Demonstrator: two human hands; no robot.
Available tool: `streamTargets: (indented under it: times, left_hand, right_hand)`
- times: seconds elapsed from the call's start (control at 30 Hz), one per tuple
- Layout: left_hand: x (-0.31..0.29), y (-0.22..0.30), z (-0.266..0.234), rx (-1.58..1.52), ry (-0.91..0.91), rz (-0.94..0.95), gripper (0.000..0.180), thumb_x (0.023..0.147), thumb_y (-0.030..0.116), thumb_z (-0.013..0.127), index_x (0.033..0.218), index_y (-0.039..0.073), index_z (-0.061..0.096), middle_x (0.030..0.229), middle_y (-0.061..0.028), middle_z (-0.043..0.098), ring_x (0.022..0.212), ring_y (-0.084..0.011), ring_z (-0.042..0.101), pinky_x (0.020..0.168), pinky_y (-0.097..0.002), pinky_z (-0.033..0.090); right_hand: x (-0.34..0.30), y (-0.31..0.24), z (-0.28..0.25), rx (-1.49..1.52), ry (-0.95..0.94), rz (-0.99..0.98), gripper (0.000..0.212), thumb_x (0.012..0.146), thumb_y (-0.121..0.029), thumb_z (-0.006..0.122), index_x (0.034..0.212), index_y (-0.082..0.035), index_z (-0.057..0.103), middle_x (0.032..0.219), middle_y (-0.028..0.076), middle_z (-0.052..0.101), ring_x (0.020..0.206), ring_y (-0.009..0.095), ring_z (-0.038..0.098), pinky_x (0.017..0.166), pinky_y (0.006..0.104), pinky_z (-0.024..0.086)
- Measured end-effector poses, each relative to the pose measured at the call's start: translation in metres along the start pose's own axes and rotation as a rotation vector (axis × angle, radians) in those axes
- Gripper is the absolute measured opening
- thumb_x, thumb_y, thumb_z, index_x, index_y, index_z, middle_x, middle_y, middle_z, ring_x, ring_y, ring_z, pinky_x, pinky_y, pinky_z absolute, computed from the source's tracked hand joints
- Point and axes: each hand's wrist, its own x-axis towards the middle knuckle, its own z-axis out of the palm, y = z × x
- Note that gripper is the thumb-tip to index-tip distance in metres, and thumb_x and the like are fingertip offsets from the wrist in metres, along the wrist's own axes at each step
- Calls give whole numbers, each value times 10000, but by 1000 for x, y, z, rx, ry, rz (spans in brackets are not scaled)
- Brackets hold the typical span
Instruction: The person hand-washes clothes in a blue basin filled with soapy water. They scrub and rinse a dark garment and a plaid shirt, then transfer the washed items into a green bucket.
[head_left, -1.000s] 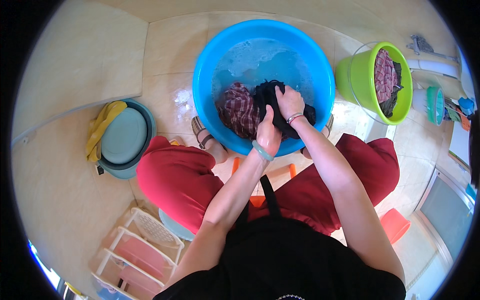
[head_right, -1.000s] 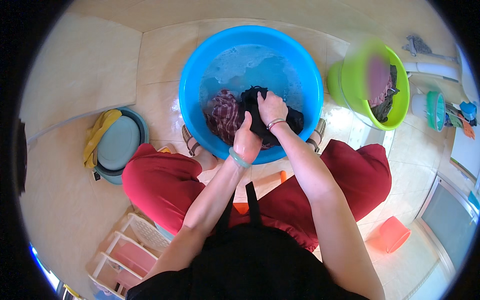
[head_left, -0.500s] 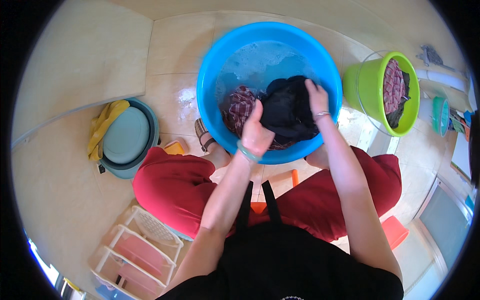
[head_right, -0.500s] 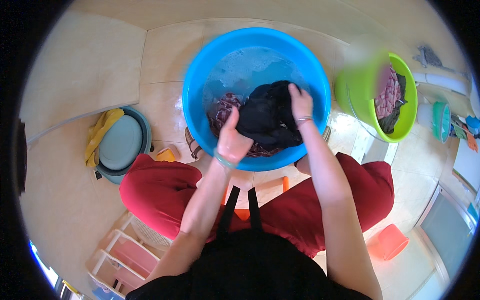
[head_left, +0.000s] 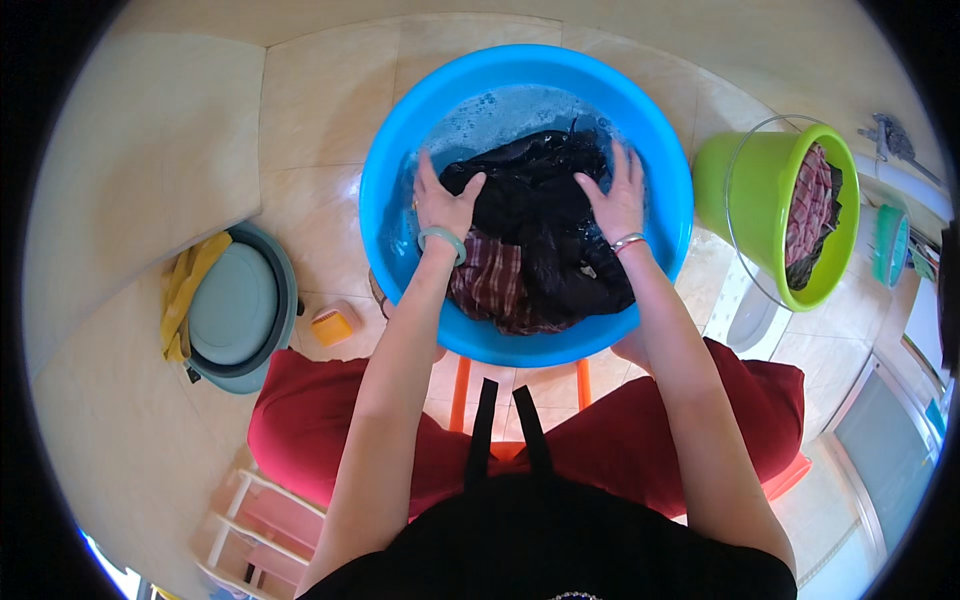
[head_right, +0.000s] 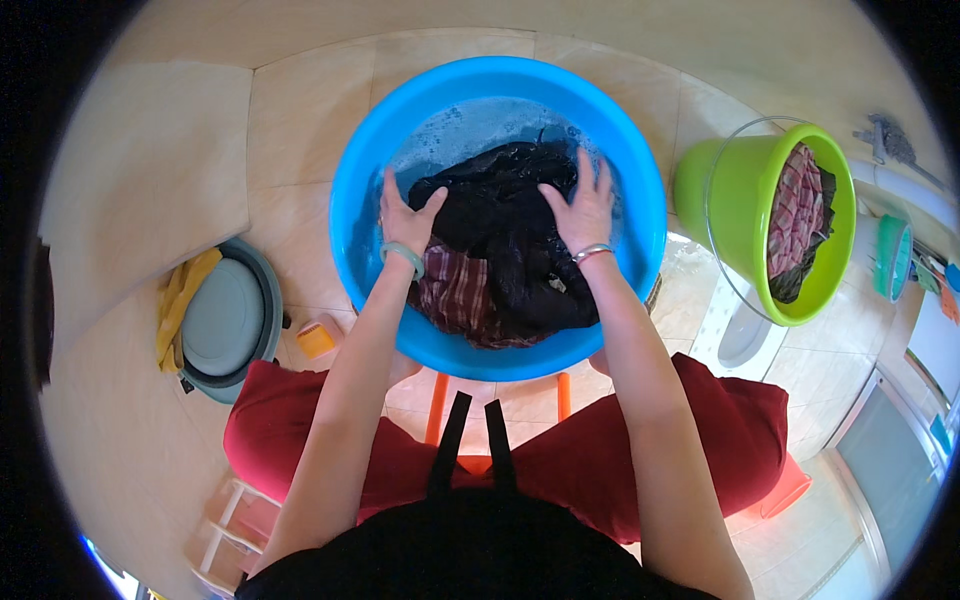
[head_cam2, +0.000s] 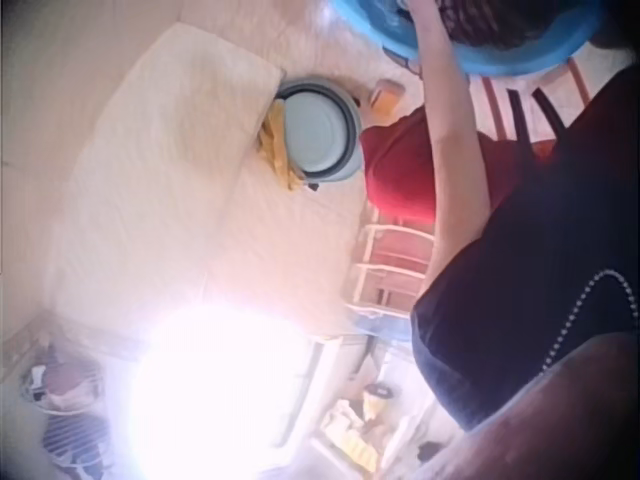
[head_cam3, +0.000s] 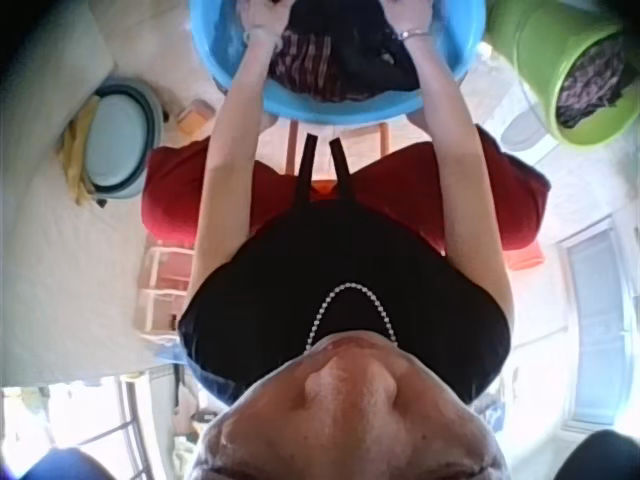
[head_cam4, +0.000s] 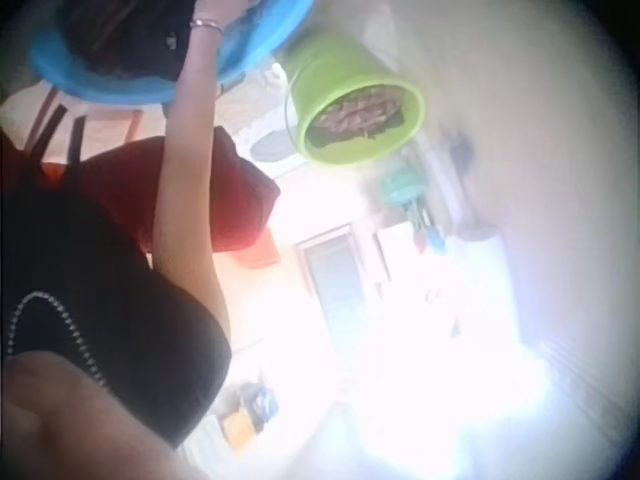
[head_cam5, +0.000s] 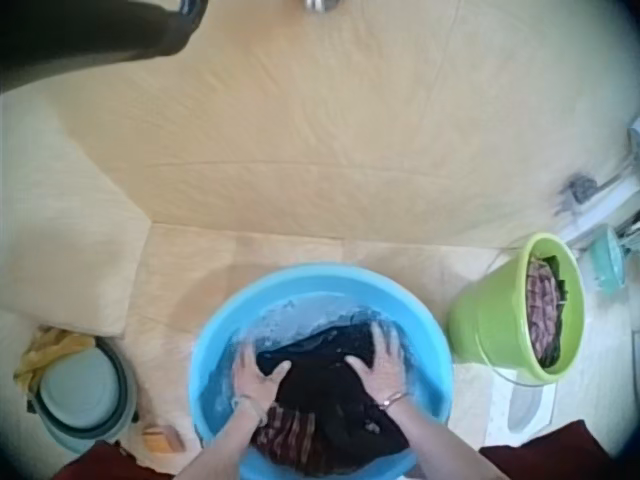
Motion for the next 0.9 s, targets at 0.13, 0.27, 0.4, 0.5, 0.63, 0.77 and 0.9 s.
streamTargets:
  times: [0.13, 0.27, 0.4, 0.5, 0.63, 0.77, 0.9]
  left_hand:
    - [14, 1, 29, 266, -273, 208, 738, 814, 295, 718, 1443, 189, 347, 1366, -282, 431, 1265, -428, 420, 1021, -469, 385]
    - [36, -28, 63, 31, -468, -22, 457, 821, 144, 656, 1263, 243, 593, 1272, -248, 528, 1085, -424, 556, 900, -451, 480]
    - [46, -18, 78, -952, -251, -433, 360, 866, 49, 620, 1217, 127, 627, 1204, -78, 628, 1065, -219, 601, 934, -323, 461]
    - [34, -14, 84, -782, -352, -388, 382, 881, 148, 650, 1247, 54, 591, 1250, -52, 596, 1147, -164, 536, 995, -314, 404]
    - [36, 20, 65, -1355, -651, -842, 438, 918, 406, 592, 1222, 91, 591, 1161, -63, 634, 1034, -213, 594, 941, -344, 447]
    - [19, 42, 41, -1482, -813, -793, 417, 887, 305, 650, 1245, 116, 552, 1041, -94, 640, 957, -209, 611, 829, -371, 505]
    - [1, 53, 15, -1520, -752, -692, 745, 860, 89, 681, 1471, 205, 272, 1152, -89, 535, 990, -205, 589, 783, -302, 518]
  right_hand:
    - [11, -43, 22, -207, -288, -70, 743, 814, -484, 668, 1440, -293, 317, 1549, 128, 142, 1346, 460, 255, 925, 703, 365]
    - [15, -29, 59, -204, -470, -121, 617, 811, -349, 696, 1347, -198, 430, 1424, 140, 352, 1276, 417, 384, 884, 572, 476]
    - [26, 10, 102, -107, -304, 23, 454, 838, -272, 662, 1238, -133, 501, 1248, 194, 533, 1125, 392, 536, 844, 497, 501]
    - [48, -21, 77, 89, -346, 338, 346, 850, -287, 650, 1113, -76, 574, 1131, 210, 605, 1015, 405, 588, 799, 499, 497]
    - [29, -49, 35, 116, -272, -131, 291, 821, -338, 682, 886, -59, 635, 1028, 146, 608, 912, 358, 606, 733, 444, 511]
    - [-17, -106, -32, 296, -253, -488, 289, 718, -286, 763, 742, -47, 603, 1019, 86, 560, 883, 270, 600, 679, 358, 520]
    - [-52, -137, -49, 277, -289, -542, 255, 659, -257, 800, 695, -96, 606, 1026, 67, 541, 897, 263, 597, 655, 315, 535]
